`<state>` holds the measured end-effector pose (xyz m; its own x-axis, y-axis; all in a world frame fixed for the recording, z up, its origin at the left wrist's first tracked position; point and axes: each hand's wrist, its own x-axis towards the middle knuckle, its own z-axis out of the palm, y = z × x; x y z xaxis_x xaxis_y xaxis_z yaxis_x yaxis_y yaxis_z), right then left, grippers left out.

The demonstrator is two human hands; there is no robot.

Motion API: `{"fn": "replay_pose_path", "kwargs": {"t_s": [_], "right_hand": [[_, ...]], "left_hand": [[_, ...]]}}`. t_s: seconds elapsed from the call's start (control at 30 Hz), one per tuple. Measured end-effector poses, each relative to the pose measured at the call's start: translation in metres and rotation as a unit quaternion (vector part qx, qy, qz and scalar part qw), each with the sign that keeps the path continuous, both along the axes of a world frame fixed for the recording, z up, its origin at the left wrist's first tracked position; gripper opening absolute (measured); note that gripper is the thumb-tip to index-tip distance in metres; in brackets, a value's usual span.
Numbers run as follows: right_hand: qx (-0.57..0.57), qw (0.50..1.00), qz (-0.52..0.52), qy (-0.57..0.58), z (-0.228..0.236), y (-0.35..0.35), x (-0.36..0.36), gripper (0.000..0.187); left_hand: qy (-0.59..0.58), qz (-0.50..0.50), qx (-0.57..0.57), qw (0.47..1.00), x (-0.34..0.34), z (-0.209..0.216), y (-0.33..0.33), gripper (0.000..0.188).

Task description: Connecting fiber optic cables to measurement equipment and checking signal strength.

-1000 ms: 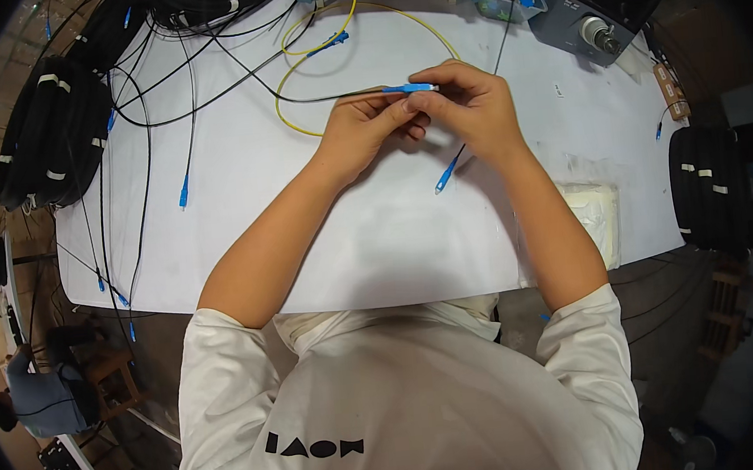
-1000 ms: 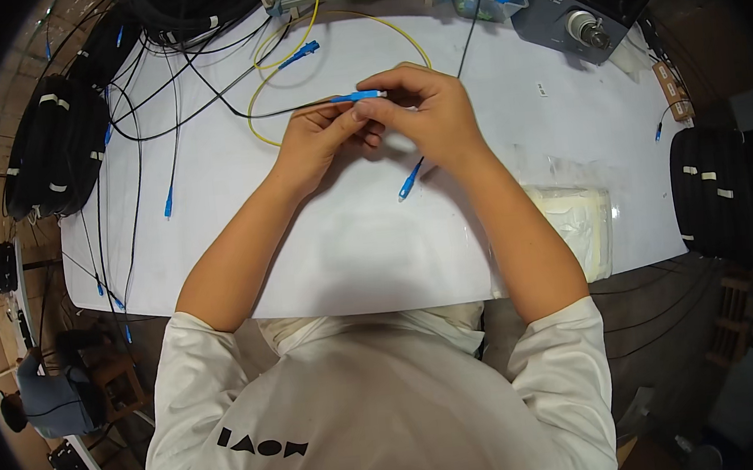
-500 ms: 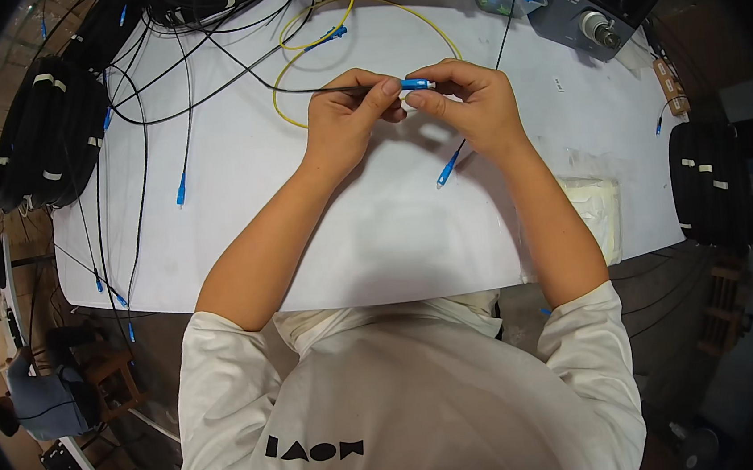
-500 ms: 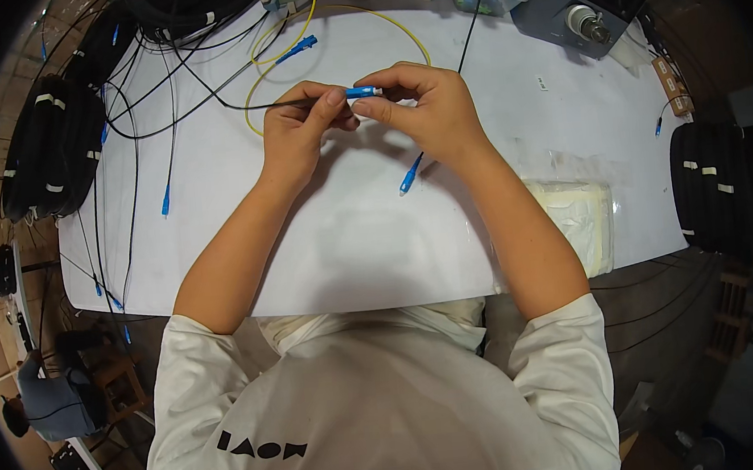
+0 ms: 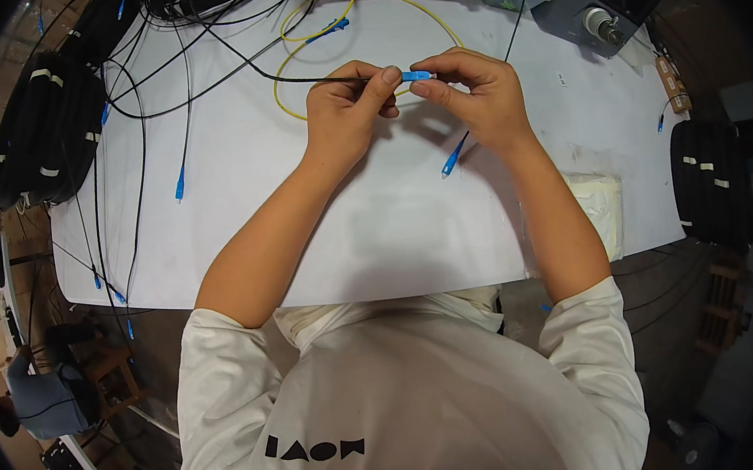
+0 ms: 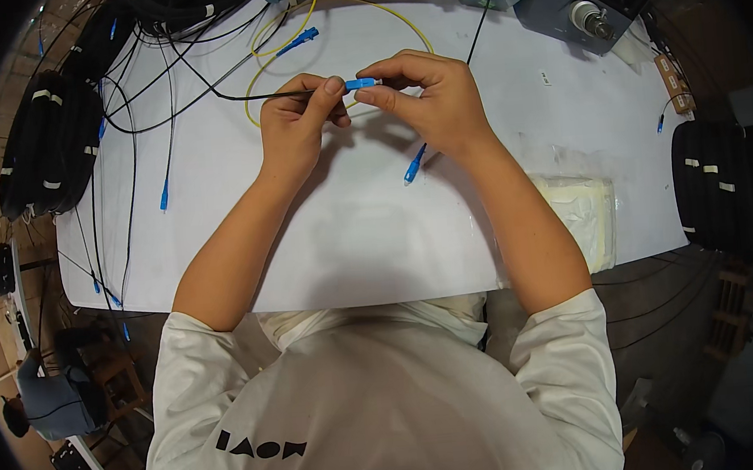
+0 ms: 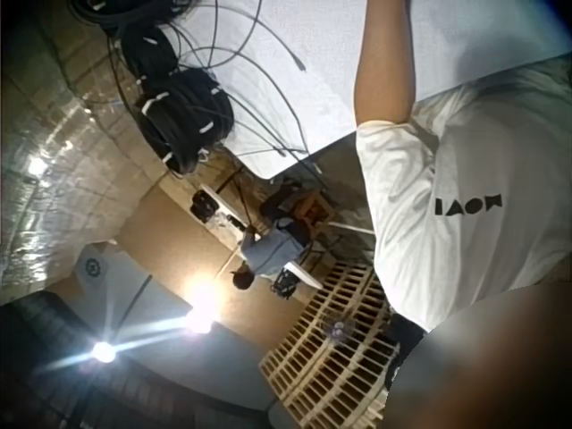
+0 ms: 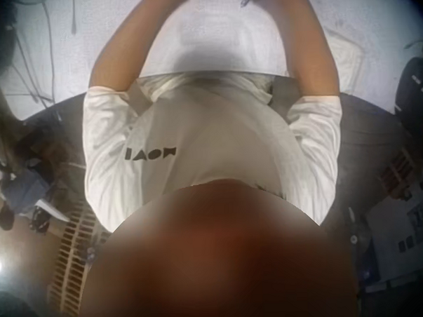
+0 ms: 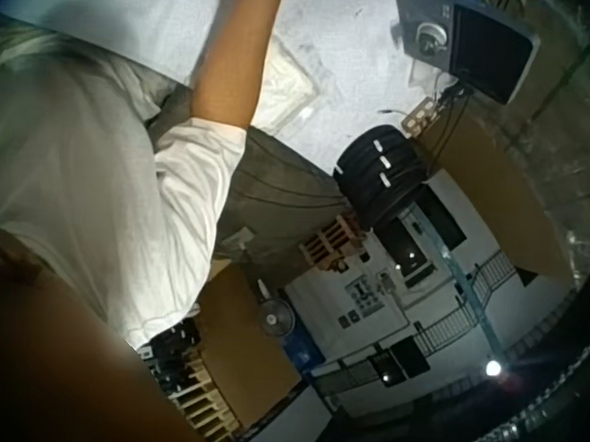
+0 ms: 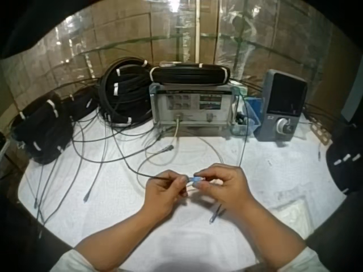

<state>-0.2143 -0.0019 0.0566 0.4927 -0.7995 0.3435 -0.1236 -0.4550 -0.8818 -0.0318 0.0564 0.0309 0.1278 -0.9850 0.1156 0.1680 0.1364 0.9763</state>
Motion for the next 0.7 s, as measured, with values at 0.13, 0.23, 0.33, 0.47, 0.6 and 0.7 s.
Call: {"fn": "replay_pose_path", "kwargs": {"t_s": [0.13, 0.23, 0.33, 0.47, 0.6, 0.7], "right_hand": [[-0.03, 0.999, 0.001, 0.021, 0.004, -0.001, -0.001, 0.018], [-0.032, 0.999, -0.002, 0.006, 0.002, 0.0, 0.0, 0.018], [-0.067, 0.997, -0.01, 0.031, 0.002, 0.002, 0.0, 0.019], [-0.13, 0.991, 0.004, 0.036, -0.001, 0.0, 0.001, 0.017], [-0.182, 0.982, -0.006, 0.05, 0.0, 0.0, 0.004, 0.016], [-0.167, 0.984, -0.004, 0.066, 0.0, 0.001, 0.002, 0.018]], "left_hand": [[0.014, 0.012, 0.005, 1.0, -0.001, 0.003, 0.002, 0.027], [0.006, -0.001, 0.011, 1.0, 0.001, 0.004, 0.002, 0.028], [-0.015, 0.003, 0.016, 1.0, 0.0, 0.006, 0.005, 0.027], [-0.061, 0.023, 0.038, 0.997, -0.001, 0.011, 0.006, 0.026], [-0.106, 0.036, 0.044, 0.993, 0.0, 0.016, 0.006, 0.028], [-0.073, 0.017, 0.069, 0.995, 0.005, 0.015, 0.005, 0.029]]}}
